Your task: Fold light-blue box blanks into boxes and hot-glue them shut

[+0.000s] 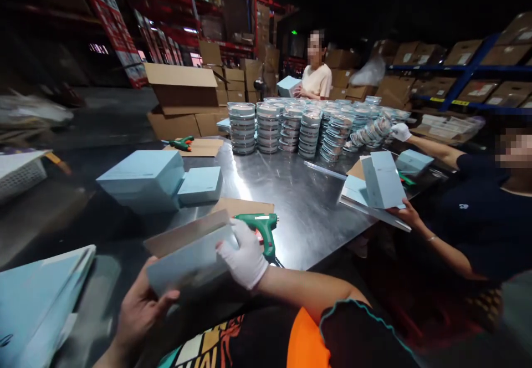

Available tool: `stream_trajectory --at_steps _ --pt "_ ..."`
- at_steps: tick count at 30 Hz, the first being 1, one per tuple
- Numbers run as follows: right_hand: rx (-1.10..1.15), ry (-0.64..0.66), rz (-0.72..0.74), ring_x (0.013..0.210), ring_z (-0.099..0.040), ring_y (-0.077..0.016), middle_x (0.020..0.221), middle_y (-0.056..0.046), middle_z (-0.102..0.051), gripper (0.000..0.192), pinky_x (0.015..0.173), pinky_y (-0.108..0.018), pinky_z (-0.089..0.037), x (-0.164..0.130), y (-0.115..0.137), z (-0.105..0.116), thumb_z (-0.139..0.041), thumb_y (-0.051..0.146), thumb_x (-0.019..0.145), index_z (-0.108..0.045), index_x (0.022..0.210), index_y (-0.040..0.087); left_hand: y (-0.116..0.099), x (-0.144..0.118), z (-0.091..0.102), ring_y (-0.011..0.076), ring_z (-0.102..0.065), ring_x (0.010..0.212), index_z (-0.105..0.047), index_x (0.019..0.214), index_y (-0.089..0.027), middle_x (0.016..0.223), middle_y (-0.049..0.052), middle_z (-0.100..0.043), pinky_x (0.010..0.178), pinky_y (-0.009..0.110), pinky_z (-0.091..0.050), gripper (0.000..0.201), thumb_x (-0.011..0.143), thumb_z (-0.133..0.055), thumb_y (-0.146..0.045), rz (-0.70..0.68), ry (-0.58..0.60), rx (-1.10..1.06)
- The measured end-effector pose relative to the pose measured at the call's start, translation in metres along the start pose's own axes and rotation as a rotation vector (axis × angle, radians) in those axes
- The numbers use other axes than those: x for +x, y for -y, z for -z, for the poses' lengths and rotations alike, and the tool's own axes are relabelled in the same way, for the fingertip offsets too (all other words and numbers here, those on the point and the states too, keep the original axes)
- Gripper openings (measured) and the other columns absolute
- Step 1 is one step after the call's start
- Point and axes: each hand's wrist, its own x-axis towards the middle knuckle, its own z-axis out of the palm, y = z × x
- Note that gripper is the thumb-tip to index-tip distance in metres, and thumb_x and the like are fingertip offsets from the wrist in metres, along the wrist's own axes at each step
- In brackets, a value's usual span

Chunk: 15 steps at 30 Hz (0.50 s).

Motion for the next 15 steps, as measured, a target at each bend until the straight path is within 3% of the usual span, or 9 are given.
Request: stream_trajectory --at_steps 2,4,6,8,11,13,15 --pt "-0.052 -0.109 -0.054 0.126 -0.075 -0.031 0.131 -0.012 -0.078 0.04 0.117 -0.047 -0.058 0.006 0.004 -0.01 -0.066 0.027 0.093 -0.067 0.132 0.023 -0.002 -0.002 -0.007 0.0302 -0.077 0.113 -0.072 0.132 -0.023 0.138 0.015 -0.073 0.097 0.041 -0.067 0.076 0.081 -0.085 -0.078 0.054 -0.1 -0.113" --pt "-0.052 -0.137 -0.055 0.127 -0.075 -0.0301 0.137 -0.013 -0.077 0.056 0.118 -0.047 -0.058 0.011 0.004 -0.014 -0.065 0.021 0.089 -0.06 0.145 0.022 -0.002 -0.004 -0.012 0.0292 -0.071 0.127 -0.07 0.135 -0.026 0.144 0.013 -0.068 0.107 0.039 -0.063 0.072 0.082 -0.089 -0.07 0.037 -0.134 -0.142" --pt "-0.112 -0.072 -0.059 0.123 -0.076 -0.0272 0.14 -0.013 -0.076 0.063 0.115 -0.045 -0.06 0.018 0.0 -0.008 -0.061 0.022 0.092 -0.054 0.155 0.021 -0.002 -0.002 -0.013 0.0267 -0.066 0.134 -0.075 0.125 -0.026 0.136 0.009 -0.069 0.116 0.036 -0.056 0.058 0.083 -0.092 -0.062 -0.016 -0.083 -0.093" --pt "-0.31 0.008 -0.081 0.122 -0.076 -0.0258 0.138 -0.014 -0.076 0.053 0.114 -0.045 -0.059 0.027 -0.006 0.008 -0.059 0.027 0.099 -0.059 0.152 0.019 -0.004 0.004 -0.008 0.0259 -0.064 0.133 -0.077 0.116 -0.026 0.122 0.007 -0.07 0.117 0.035 -0.054 0.048 0.085 -0.091 -0.06 -0.047 -0.053 -0.032" --pt "-0.603 0.058 -0.167 0.126 -0.073 -0.0316 0.13 -0.017 -0.077 0.035 0.114 -0.047 -0.057 0.034 -0.022 0.042 -0.071 0.037 0.098 -0.074 0.127 0.017 -0.012 0.013 0.004 0.0271 -0.065 0.13 -0.075 0.117 -0.026 0.112 0.005 -0.07 0.111 0.036 -0.056 0.043 0.089 -0.088 -0.057 -0.03 -0.072 0.029" --pt "-0.669 0.077 -0.257 0.114 -0.076 -0.0322 0.107 -0.013 -0.081 0.022 0.104 -0.043 -0.061 0.033 -0.037 0.062 -0.087 0.036 0.085 -0.078 0.099 0.021 -0.015 0.015 0.012 0.0281 -0.065 0.128 -0.075 0.116 -0.027 0.109 0.005 -0.071 0.11 0.038 -0.057 0.039 0.09 -0.088 -0.052 -0.031 -0.079 0.075" --pt "-0.7 0.119 -0.344 0.094 -0.078 -0.0284 0.082 -0.006 -0.077 0.023 0.087 -0.035 -0.062 0.027 -0.052 0.074 -0.094 0.027 0.072 -0.073 0.077 0.023 -0.013 0.013 0.017 0.0303 -0.066 0.128 -0.073 0.115 -0.027 0.107 0.005 -0.071 0.114 0.043 -0.055 0.037 0.09 -0.088 -0.05 -0.045 -0.105 0.104"
